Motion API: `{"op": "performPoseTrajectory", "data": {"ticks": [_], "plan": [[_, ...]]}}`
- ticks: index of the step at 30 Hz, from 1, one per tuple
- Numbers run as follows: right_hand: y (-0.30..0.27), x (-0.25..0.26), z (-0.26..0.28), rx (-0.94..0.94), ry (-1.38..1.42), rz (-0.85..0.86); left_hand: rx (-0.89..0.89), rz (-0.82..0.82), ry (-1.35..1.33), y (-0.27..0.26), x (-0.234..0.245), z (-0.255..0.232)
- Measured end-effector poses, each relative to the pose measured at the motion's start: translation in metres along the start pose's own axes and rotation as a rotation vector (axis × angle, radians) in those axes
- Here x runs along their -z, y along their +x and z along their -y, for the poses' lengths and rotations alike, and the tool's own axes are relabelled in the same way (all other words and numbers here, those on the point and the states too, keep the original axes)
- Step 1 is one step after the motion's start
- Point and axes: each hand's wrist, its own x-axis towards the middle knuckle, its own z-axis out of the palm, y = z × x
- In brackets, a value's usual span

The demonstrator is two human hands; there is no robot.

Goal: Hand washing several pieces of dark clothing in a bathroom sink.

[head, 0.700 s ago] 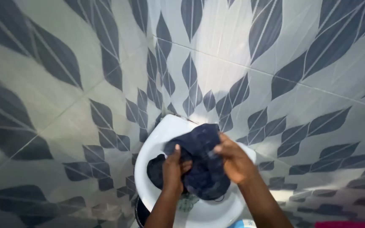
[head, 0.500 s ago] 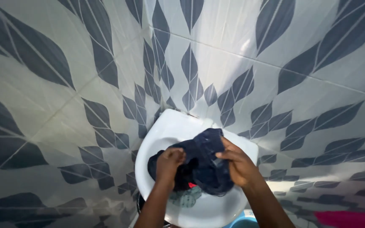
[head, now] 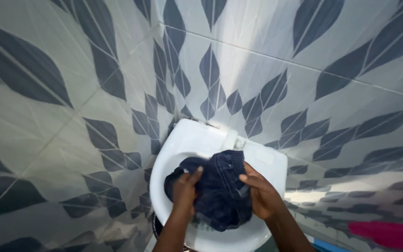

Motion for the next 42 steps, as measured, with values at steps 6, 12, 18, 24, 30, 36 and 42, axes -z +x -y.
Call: {"op": "performPoseTrajectory", "data": {"ticks": [6,12,18,24,30,36,42], "plan": [[0.026,0.037,-0.037,-0.049,-0.295,-0.178,-0.476,-0.506,1.118,-0.013,0.024,-0.032],[0.051,0.064,-0.059,-0.063,-0.437,-0.482,-0.7,-0.424,1.348,-0.033,0.025,-0.071],[0.072,0.051,-0.007,-0.062,-0.426,-0.428,-0.536,-0.038,0.551,-0.042,0.01,-0.092],[0.117,0.104,-0.027,0.087,-0.558,-0.257,-0.546,0.012,0.554,-0.061,-0.02,-0.12],[0.113,0.064,-0.032,-0.029,-0.6,-0.469,-0.49,0.121,1.059,0.031,0.041,-0.008],[0.147,0.083,-0.059,0.177,-0.369,-0.316,-0.17,0.442,1.306,0.012,0.015,-0.026],[0.146,0.104,-0.041,0.456,-0.903,-0.703,0.058,0.499,0.571,0.009,0.011,-0.037]]}}
